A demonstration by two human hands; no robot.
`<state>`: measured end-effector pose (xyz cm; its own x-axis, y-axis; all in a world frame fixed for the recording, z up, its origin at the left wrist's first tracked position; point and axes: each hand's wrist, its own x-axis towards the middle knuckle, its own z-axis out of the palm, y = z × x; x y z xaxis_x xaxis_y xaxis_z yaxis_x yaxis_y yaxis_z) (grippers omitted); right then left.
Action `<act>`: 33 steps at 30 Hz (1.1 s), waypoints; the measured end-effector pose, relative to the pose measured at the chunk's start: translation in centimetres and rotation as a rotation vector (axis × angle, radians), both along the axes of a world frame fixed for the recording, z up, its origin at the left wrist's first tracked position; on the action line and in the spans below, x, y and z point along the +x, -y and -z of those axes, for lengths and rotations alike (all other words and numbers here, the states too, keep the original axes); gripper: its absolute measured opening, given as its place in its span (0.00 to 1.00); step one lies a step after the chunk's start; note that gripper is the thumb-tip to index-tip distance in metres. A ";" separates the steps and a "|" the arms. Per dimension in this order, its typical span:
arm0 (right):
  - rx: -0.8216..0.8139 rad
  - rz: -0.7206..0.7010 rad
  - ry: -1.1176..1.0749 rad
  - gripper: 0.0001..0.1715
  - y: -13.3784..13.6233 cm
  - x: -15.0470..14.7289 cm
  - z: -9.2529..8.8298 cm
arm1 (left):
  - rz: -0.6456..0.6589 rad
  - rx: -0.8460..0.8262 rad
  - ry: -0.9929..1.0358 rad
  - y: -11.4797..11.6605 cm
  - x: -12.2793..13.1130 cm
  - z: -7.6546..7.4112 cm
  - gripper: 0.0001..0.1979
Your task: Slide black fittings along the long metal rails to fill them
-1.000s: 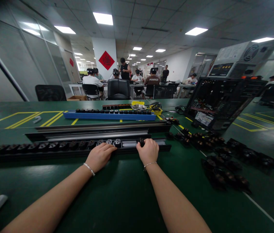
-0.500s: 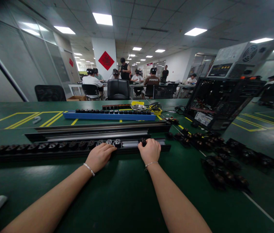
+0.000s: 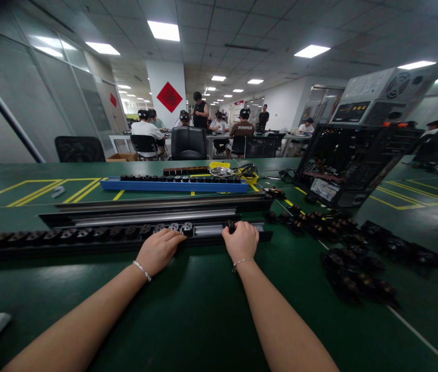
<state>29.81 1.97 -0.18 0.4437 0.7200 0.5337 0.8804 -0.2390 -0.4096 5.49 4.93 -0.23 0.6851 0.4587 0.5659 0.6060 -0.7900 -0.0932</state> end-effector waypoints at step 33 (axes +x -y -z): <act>-0.066 0.065 -0.024 0.14 0.0 1.3 -0.2 | 0.001 0.017 -0.001 -0.1 0.0 0.1 0.14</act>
